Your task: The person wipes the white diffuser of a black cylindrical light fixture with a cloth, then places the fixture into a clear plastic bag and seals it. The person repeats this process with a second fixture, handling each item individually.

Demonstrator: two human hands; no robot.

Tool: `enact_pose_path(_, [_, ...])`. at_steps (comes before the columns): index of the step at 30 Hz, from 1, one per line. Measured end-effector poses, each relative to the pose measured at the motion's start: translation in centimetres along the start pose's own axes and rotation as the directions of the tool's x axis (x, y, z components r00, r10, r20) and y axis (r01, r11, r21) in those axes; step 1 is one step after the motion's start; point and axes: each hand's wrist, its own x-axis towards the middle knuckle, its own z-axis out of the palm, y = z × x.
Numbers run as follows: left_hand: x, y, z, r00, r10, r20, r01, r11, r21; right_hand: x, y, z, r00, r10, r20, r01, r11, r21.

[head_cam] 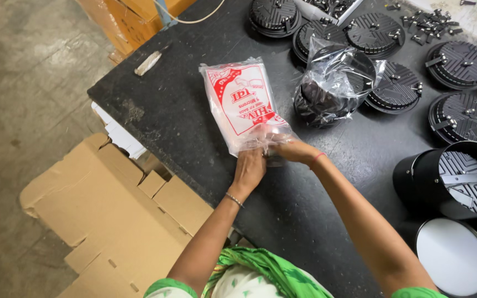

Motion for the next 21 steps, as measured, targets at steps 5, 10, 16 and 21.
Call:
enact_pose_path(5, [-0.4,-1.5,-1.2,0.992,0.022,-0.125,-0.040,0.989,-0.144,-6.8,-4.7,1.0,0.935,0.178,0.308,-0.145,0.981,-0.128])
enact_pose_path(10, [0.1,-2.5,-1.9,0.993,0.072,-0.089,-0.069,0.997,0.037,-18.7,-8.1,-0.1,0.992,0.109,-0.068,-0.065,0.882,0.467])
enact_pose_path(16, [-0.1,3.4,-4.6,0.997,-0.039,0.074,0.038,0.999,0.020,-26.7,-8.2,-0.9,0.729,0.327,-0.601,0.351,0.574,0.739])
enact_pose_path(21, [-1.3,12.0,-8.5,0.926,-0.306,0.223,0.355,0.905,-0.234,-29.9,-6.6,-0.9,0.529,0.465,-0.709,0.311,0.672,0.672])
